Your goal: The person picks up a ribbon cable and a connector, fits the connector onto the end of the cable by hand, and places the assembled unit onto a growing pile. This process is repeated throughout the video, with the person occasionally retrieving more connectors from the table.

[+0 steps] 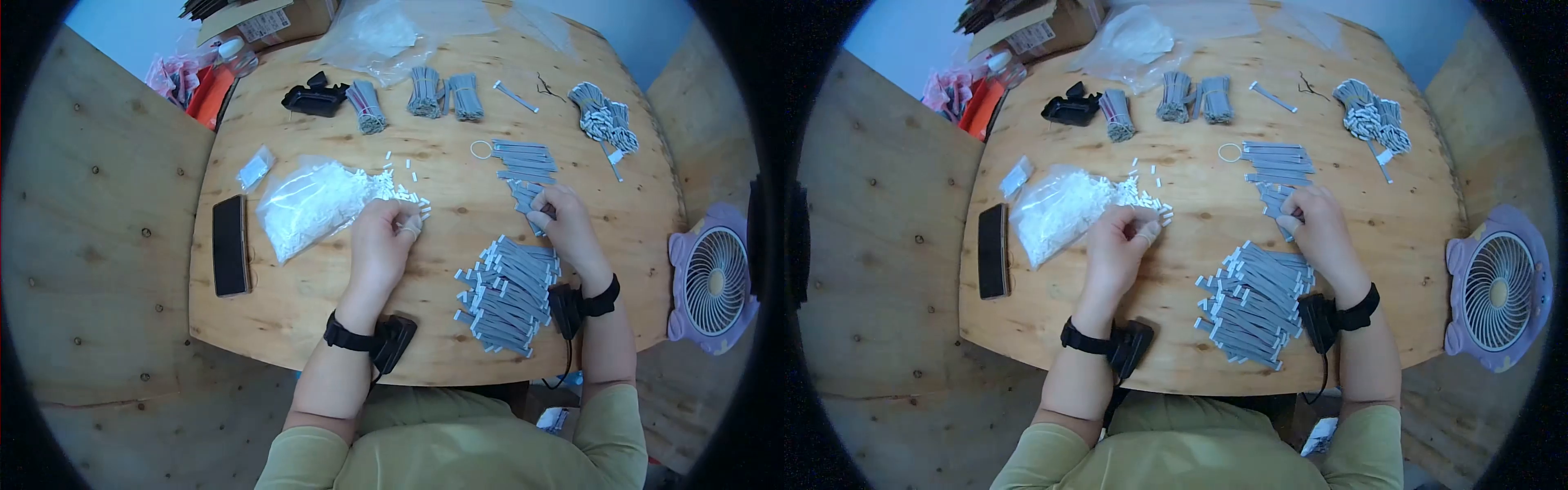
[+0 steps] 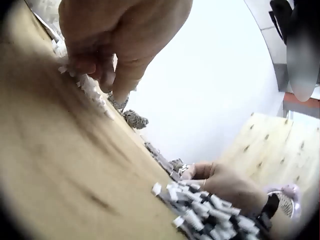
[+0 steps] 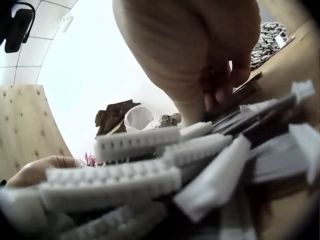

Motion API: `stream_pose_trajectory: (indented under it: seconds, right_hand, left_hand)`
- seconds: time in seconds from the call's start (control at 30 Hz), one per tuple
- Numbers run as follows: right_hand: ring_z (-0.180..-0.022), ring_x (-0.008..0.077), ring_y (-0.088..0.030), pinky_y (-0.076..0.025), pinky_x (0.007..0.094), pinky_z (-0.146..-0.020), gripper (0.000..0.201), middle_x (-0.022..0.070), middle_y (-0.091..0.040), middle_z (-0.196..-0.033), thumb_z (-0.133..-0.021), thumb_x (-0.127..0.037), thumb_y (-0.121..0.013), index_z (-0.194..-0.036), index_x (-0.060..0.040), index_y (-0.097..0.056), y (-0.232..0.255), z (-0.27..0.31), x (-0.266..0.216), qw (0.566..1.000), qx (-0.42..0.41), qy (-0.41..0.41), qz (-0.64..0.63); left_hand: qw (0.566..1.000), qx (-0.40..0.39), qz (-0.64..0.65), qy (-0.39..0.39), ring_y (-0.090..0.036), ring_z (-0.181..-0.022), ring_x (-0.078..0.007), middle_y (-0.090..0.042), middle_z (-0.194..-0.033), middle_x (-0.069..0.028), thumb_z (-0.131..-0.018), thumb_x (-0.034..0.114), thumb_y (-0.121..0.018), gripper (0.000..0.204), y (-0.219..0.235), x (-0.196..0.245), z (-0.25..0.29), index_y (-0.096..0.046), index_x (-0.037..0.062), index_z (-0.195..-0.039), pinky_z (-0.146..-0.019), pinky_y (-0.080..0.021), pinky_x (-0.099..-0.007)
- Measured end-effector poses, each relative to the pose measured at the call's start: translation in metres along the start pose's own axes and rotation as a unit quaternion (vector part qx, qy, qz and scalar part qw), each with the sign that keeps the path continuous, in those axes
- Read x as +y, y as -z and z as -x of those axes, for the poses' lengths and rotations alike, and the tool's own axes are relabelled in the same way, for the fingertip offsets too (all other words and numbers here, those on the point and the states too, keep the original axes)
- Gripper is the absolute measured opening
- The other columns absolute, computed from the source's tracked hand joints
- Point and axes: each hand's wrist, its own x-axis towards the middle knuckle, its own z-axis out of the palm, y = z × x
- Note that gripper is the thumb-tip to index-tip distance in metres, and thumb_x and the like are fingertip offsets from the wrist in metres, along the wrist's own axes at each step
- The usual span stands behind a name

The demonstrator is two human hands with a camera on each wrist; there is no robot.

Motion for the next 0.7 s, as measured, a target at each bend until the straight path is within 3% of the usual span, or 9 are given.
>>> stream_pose_trajectory:
  seconds: [0.1,0.2,0.4,0.5,0.53,0.6,0.7]
  right_hand:
    - [-0.071,0.025,-0.046,-0.038,0.0331,-0.065,0.012,0.0089,-0.048,-0.069,-0.063,0.0,-0.06,-0.067,-0.0017,-0.049,0.002,0.001,0.0,1.0,0.001,-0.004,-0.009]
    - [-0.069,0.0233,-0.045,-0.038,0.0315,-0.064,0.012,0.0083,-0.046,-0.067,-0.066,0.001,-0.058,-0.067,-0.0015,-0.047,0.005,0.004,-0.003,0.999,0.014,-0.006,-0.038]
    - [-0.066,0.0132,-0.047,-0.04,0.0261,-0.059,0.01,0.0051,-0.044,-0.073,-0.073,0.001,-0.054,-0.074,-0.002,-0.045,0.012,0.014,-0.013,0.985,-0.006,-0.034,-0.167]
    - [-0.065,0.0099,-0.051,-0.041,0.0223,-0.057,0.008,0.0034,-0.045,-0.076,-0.076,0.0,-0.052,-0.079,-0.0026,-0.045,0.007,0.018,-0.018,0.94,-0.051,-0.095,-0.325]
    - [-0.065,0.0092,-0.052,-0.041,0.0211,-0.056,0.008,0.0029,-0.046,-0.077,-0.077,0.0,-0.052,-0.081,-0.0028,-0.045,0.006,0.018,-0.022,0.912,-0.069,-0.121,-0.386]
    - [-0.064,0.0085,-0.053,-0.041,0.0189,-0.053,0.008,0.0028,-0.048,-0.076,-0.078,0.0,-0.051,-0.084,-0.0025,-0.047,0.005,0.018,-0.028,0.9,-0.082,-0.13,-0.408]
    - [-0.063,0.0074,-0.054,-0.04,0.0175,-0.051,0.009,0.0029,-0.052,-0.073,-0.078,0.0,-0.05,-0.087,-0.0021,-0.049,0.006,0.018,-0.031,0.881,-0.121,-0.157,-0.43]
  left_hand:
    - [0.996,0.015,-0.079,-0.045,-0.048,-0.071,-0.0271,-0.051,-0.068,-0.0097,-0.065,0.007,-0.063,0.009,-0.007,0.006,0.001,-0.058,0.004,-0.072,-0.063,-0.039,-0.0356]
    - [0.979,0.027,-0.173,-0.102,-0.049,-0.065,-0.0228,-0.053,-0.069,-0.0093,-0.067,0.007,-0.064,0.01,-0.012,0.008,0.0,-0.06,0.0024,-0.074,-0.061,-0.04,-0.032]
    - [0.965,0.039,-0.217,-0.139,-0.049,-0.067,-0.0265,-0.053,-0.07,-0.0107,-0.068,0.006,-0.061,0.008,-0.015,0.012,-0.001,-0.059,0.0029,-0.075,-0.062,-0.04,-0.0342]
    - [0.975,0.045,-0.151,-0.154,-0.052,-0.067,-0.0208,-0.056,-0.073,-0.0075,-0.072,0.006,-0.06,0.009,-0.017,0.014,-0.003,-0.058,0.002,-0.08,-0.06,-0.041,-0.0297]
    - [0.994,0.029,-0.055,-0.095,-0.052,-0.067,-0.018,-0.057,-0.074,-0.0061,-0.073,0.006,-0.06,0.009,-0.018,0.018,-0.001,-0.058,0.0019,-0.081,-0.06,-0.042,-0.0273]
    - [0.99,-0.003,0.137,0.03,-0.054,-0.069,-0.0124,-0.058,-0.078,-0.0032,-0.076,0.006,-0.059,0.009,-0.021,0.029,0.007,-0.057,0.0017,-0.084,-0.06,-0.042,-0.0227]
    - [0.938,-0.085,0.324,0.087,-0.053,-0.072,-0.0066,-0.058,-0.082,-0.0006,-0.078,0.008,-0.059,0.012,-0.023,0.029,0.011,-0.058,0.0023,-0.089,-0.063,-0.043,-0.0192]
